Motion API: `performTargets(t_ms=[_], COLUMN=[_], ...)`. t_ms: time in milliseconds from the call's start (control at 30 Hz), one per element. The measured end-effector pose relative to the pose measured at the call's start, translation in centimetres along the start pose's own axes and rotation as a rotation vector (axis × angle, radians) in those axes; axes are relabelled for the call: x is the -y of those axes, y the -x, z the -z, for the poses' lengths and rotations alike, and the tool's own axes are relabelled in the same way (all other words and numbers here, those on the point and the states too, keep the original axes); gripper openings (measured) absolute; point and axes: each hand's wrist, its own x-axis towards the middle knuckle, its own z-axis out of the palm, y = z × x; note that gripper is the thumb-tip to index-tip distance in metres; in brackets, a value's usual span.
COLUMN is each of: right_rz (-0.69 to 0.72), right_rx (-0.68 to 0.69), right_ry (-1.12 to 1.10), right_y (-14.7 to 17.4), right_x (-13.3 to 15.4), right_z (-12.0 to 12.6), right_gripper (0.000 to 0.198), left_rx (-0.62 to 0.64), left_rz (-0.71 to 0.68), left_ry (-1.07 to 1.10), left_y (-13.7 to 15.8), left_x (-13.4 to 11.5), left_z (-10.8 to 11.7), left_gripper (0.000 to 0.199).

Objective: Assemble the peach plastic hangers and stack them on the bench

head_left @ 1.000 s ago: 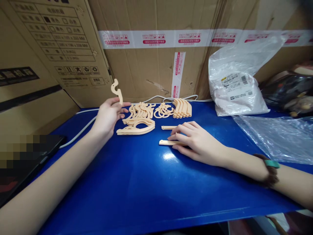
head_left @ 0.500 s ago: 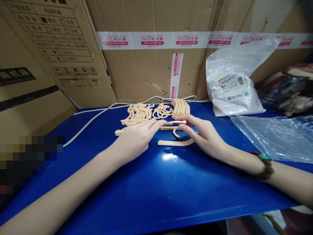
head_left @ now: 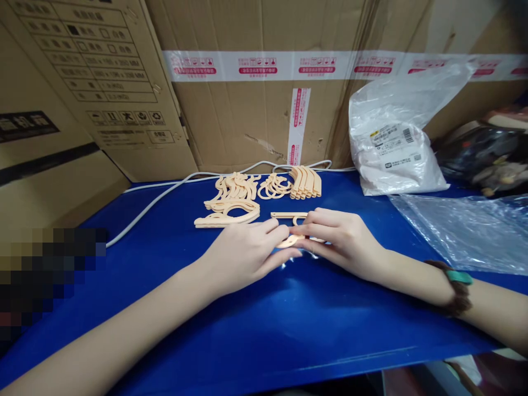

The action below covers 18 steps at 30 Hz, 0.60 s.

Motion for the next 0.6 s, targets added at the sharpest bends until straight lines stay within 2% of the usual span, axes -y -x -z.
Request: performTargets(t_ms=[133, 300, 500, 600], right_rz=[-0.043, -0.011, 0.053, 0.086], right_rx=[0.075, 0.236, 0.228, 0.252], right_ry=[0.067, 0.110, 0.146, 0.194], right_y=[-0.14, -0.25, -0.23, -0.22], right_x=[-0.15, -0.23, 0.11, 0.04], right_z=[-0.19, -0.62, -0.77, -0.97], right_gripper=[0.031, 0.027, 0.027, 0.027], left_rx=[-0.070, -0.075, -0.023, 0.005], left_rz=[0.037, 0.242, 0.472, 0.527], left_ry=[-0.033, -0.038, 0.043, 0.059], left_y=[0.14, 0.22, 0.00, -0.05], left_x=[0.28, 0.71, 0.64, 0.64], left_z=[0.29, 0.52, 0.53, 0.48], left_gripper=[0.040, 0.039, 0.047, 0.046])
